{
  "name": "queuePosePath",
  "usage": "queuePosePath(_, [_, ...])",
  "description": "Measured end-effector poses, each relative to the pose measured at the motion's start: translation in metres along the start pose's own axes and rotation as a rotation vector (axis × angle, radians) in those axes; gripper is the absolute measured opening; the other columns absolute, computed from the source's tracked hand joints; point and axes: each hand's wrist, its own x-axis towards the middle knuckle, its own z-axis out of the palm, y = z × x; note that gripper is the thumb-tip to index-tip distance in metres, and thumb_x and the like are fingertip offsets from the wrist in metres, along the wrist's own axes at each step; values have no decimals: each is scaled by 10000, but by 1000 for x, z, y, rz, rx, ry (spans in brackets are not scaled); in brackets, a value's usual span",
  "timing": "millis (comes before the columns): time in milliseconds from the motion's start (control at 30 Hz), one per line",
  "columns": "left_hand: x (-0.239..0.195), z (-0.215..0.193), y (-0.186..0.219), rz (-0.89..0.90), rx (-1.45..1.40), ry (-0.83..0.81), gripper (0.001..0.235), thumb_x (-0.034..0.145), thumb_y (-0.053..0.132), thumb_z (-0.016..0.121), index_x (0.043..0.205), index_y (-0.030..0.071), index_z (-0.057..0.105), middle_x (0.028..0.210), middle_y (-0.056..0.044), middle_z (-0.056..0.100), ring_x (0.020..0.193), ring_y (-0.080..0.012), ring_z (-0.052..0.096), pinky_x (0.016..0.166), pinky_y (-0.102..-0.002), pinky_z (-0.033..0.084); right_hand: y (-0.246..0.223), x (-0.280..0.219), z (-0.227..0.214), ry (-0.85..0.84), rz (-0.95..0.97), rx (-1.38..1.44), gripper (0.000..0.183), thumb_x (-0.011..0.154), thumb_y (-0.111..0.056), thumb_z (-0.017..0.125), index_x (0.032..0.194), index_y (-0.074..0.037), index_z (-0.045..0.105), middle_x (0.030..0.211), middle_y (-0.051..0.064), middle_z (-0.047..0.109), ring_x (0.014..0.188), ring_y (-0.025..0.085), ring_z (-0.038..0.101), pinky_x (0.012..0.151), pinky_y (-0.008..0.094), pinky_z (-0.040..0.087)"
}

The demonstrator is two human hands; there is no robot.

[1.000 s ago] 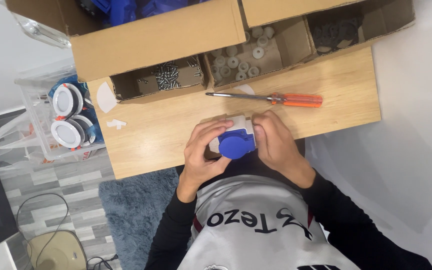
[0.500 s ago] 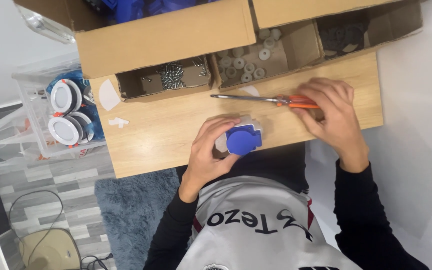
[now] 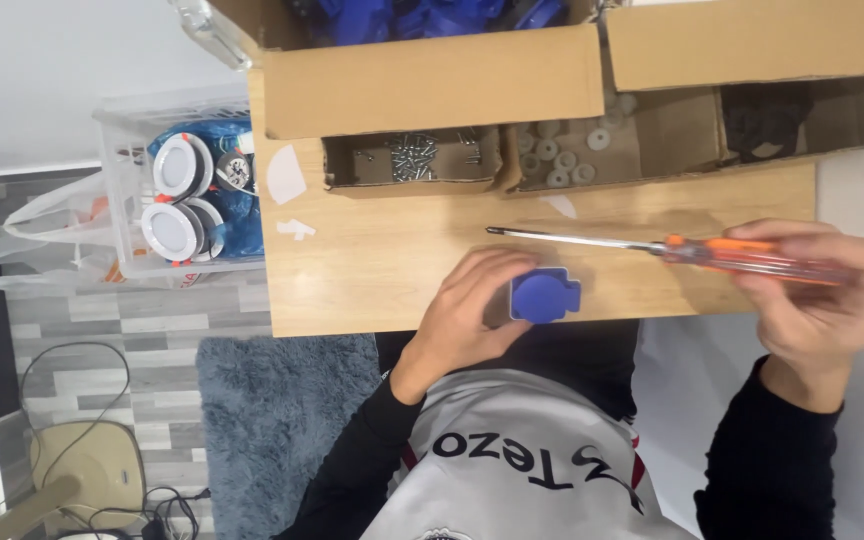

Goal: The person assembles a small electrical component by attaching a blue plastic piece to a white housing. They use an orange screwdriver to tighten screws into the blue piece, securing it to the white housing. The person then holds the assembled unit to show the final result.

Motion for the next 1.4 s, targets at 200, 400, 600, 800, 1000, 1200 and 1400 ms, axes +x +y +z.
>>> queuePosePath(200, [0, -1, -1, 32, 30, 1, 641, 923, 63, 923, 1462, 34, 579, 1455, -150, 694, 1368, -365, 675, 1240, -488, 557, -20, 25, 30, 90, -157, 81, 339, 1155, -223, 625, 1322, -46, 389, 1133, 249, 538, 1046, 556, 752, 847, 582, 670])
queuePosePath(400, [1, -3, 1, 28, 37, -8, 605, 997, 178, 868, 1496, 56, 549, 1516, -137, 663, 1413, -351, 661, 1265, -487, 538, -46, 85, 95, -173, -240, 196, 307, 1009, 29, 714, 1290, 40, 592, 1305, 380, 691, 1158, 478, 801, 911, 428, 716])
queuePosePath(600, [6, -8, 10, 32, 33, 23, 504, 1080, 304, 742, 1465, 40, 553, 1469, -156, 677, 1370, -376, 671, 1224, -486, 534, -58, 118, 156, -381, -303, 4, 244, 1112, 34, 700, 1349, 64, 648, 1433, 282, 698, 1291, 388, 750, 1112, 398, 617])
queuePosePath(800, [4, -6, 5, 13, 53, 47, 526, 1089, 332, 711, 1482, 28, 539, 1412, -164, 683, 1338, -370, 666, 1206, -486, 534, -66, 133, 183, -479, -315, -215, 214, 1127, -30, 720, 1329, 31, 688, 1468, 192, 702, 1317, 325, 723, 1081, 365, 589])
queuePosePath(1000, [5, -8, 7, 11, 45, 50, 516, 1092, 315, 710, 1486, 33, 531, 1442, -162, 664, 1357, -358, 658, 1215, -483, 533, -67, 130, 179, -469, -245, -198, 219, 1136, -50, 694, 1344, 17, 710, 1448, 193, 716, 1323, 317, 715, 1115, 358, 567])
queuePosePath(1200, [5, -8, 8, 27, 50, 61, 562, 1046, 283, 786, 1480, 34, 532, 1492, -161, 631, 1395, -358, 634, 1227, -480, 528, -67, 115, 141, -313, -184, -11, 237, 1117, 2, 708, 1340, 81, 696, 1379, 258, 732, 1247, 374, 761, 1107, 412, 617])
queuePosePath(1400, [1, -9, 11, -64, -80, 118, 663, 981, 398, 821, 1494, 73, 553, 1524, -131, 628, 1440, -320, 614, 1280, -473, 498, -67, 85, 90, -42, -186, 130, 229, 1159, -31, 635, 1303, 50, 477, 1257, 352, 632, 1143, 547, 776, 951, 563, 706])
